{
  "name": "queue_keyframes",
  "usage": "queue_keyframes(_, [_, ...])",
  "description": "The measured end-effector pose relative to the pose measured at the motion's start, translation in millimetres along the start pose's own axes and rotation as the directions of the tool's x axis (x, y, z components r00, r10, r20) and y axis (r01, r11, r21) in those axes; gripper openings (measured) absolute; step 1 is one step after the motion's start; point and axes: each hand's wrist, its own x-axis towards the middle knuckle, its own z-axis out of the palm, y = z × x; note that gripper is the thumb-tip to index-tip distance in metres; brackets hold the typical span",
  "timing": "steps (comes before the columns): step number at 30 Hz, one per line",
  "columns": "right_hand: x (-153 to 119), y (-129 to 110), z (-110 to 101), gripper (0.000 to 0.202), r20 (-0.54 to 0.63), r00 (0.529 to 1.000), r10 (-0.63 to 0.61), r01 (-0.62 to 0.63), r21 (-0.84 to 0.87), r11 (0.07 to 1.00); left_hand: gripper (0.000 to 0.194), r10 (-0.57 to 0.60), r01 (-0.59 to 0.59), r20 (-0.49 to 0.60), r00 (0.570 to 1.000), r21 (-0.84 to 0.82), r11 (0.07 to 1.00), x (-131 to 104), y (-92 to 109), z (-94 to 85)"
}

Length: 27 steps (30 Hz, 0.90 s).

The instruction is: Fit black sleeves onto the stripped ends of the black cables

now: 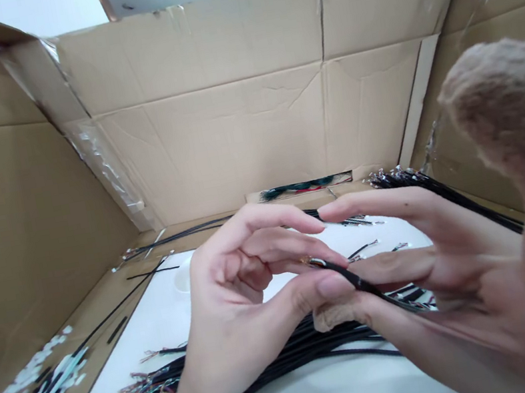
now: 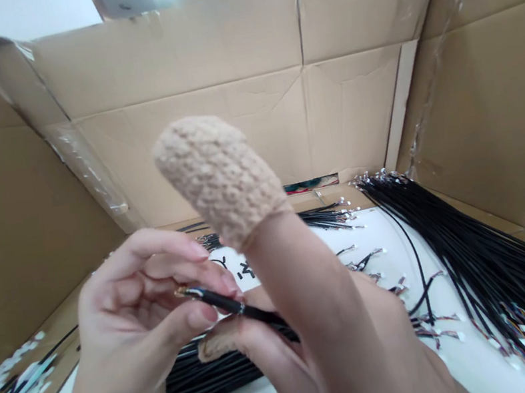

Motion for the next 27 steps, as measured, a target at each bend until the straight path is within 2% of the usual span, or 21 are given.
queue_keyframes(3, [2.7, -0.8, -1.0, 0.06, 0.081, 0.997, -0.018, 0.012, 0.069, 0.998, 0.008, 0.009, -0.008, -0.015, 1.0, 0.062, 0.998, -2.5, 0.1, -0.7])
queue_keyframes(5, [6.5, -1.9, 1.2, 0.066, 0.014, 0.995, -0.098, 0.096, 0.081, 0.992, 0.009, 0.032, -0.024, -0.074, 0.997, 0.105, 0.994, -2.8, -1.6, -0.3])
queue_keyframes(6, [8.5, -2.5, 3.2, 0.064, -0.038, 0.991, -0.125, 0.128, 0.074, 0.989, 0.01, 0.057, -0.043, -0.107, 0.993, 0.131, 0.99, -2.4, -3.0, -0.1])
queue_keyframes(8, [12.0, -3.1, 8.2, 0.047, -0.122, 0.981, -0.149, 0.158, 0.06, 0.986, 0.011, 0.131, -0.099, -0.168, 0.977, 0.189, 0.977, -0.8, -6.3, 0.1])
queue_keyframes(11, [13.3, -3.5, 15.4, 0.023, -0.139, 0.981, -0.139, 0.15, 0.075, 0.986, 0.012, 0.21, -0.146, -0.22, 0.953, 0.275, 0.95, 1.8, -10.2, 1.0])
queue_keyframes(15, [9.3, -6.4, 20.6, 0.02, -0.185, 0.979, -0.08, 0.095, 0.075, 0.993, 0.017, 0.219, -0.14, -0.217, 0.951, 0.329, 0.934, 1.6, -9.1, 4.8])
queue_keyframes(19, [8.2, -7.0, 24.1, 0.018, -0.172, 0.985, -0.024, 0.048, 0.138, 0.989, 0.016, 0.253, -0.14, -0.248, 0.935, 0.398, 0.907, 0.3, -6.6, 8.7])
queue_keyframes(24, [12.4, -2.1, 25.7, 0.014, -0.16, 0.985, -0.062, 0.085, 0.141, 0.986, 0.011, 0.331, -0.16, -0.261, 0.907, 0.513, 0.843, 0.9, -6.1, 7.7])
queue_keyframes(27, [13.6, -0.4, 23.0, 0.016, -0.128, 0.989, -0.068, 0.084, 0.128, 0.988, 0.012, 0.343, -0.155, -0.245, 0.907, 0.564, 0.811, 2.3, -6.5, 6.1])
